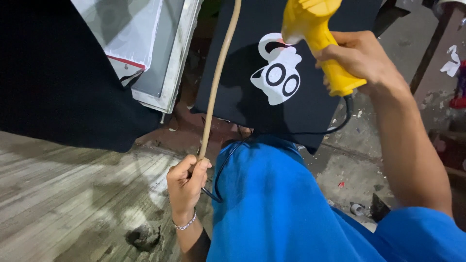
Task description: The person uses a yellow heat gun to dry a white graphic on a black t-shirt. Another person is seen in the background performing screen printing on a separate t-shirt.
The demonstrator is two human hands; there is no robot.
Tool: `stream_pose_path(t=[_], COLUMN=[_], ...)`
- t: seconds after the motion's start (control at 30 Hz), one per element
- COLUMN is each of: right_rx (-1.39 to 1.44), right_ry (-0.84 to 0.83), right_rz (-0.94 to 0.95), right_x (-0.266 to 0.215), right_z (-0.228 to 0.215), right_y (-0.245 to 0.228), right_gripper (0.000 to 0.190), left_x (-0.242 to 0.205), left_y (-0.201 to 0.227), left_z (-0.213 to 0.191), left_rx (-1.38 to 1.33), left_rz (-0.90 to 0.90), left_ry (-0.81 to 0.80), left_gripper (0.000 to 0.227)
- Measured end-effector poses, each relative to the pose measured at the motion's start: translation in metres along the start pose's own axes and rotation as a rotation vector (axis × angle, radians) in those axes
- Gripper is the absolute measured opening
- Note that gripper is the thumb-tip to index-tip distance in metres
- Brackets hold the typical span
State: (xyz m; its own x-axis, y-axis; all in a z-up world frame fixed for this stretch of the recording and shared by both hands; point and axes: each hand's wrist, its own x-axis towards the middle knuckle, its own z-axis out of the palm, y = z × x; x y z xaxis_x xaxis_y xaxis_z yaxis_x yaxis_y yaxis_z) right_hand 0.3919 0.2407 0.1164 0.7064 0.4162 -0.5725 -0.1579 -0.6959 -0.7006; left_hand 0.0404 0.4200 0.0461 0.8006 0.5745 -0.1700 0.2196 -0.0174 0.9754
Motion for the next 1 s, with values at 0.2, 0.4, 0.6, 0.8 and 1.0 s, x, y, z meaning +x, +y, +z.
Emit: stream_pose_path(t=[0.2, 0.4, 0.6, 0.8, 1.0], right_rx=[-0.166, -0.019, -0.224, -0.439, -0.407], right_ry=[-0.004, -0.007, -0.193, -0.363, -0.298], right_rz=[-0.035, -0.064, -0.195, -0.084, -0.156], right_x=[0.004, 0.005, 0.018, -0.01, -0.011], right_z=[-0.019, -0.003, 0.002, 0.003, 0.011], right_y=[0.027, 0.007, 0.035, 0.047, 0.046], right_gripper=[0.042, 0.034, 0.052, 0.065, 0.064], left_x=[0.004, 0.002, -0.001, 0.002, 0.001], left_y=[-0.003, -0.001, 0.0, 0.002, 0.0], left_z=[-0.002, -0.004, -0.005, -0.005, -0.003], left_rx=[-0.011, -0.041, -0.094, -0.1, -0.139], left_rz=[-0.047, -0.007, 0.022, 0.01, 0.063], left_ry=[-0.028, -0.036, -0.022, -0.046, -0.086], left_gripper=[0.021, 0.025, 0.025, 0.026, 0.021])
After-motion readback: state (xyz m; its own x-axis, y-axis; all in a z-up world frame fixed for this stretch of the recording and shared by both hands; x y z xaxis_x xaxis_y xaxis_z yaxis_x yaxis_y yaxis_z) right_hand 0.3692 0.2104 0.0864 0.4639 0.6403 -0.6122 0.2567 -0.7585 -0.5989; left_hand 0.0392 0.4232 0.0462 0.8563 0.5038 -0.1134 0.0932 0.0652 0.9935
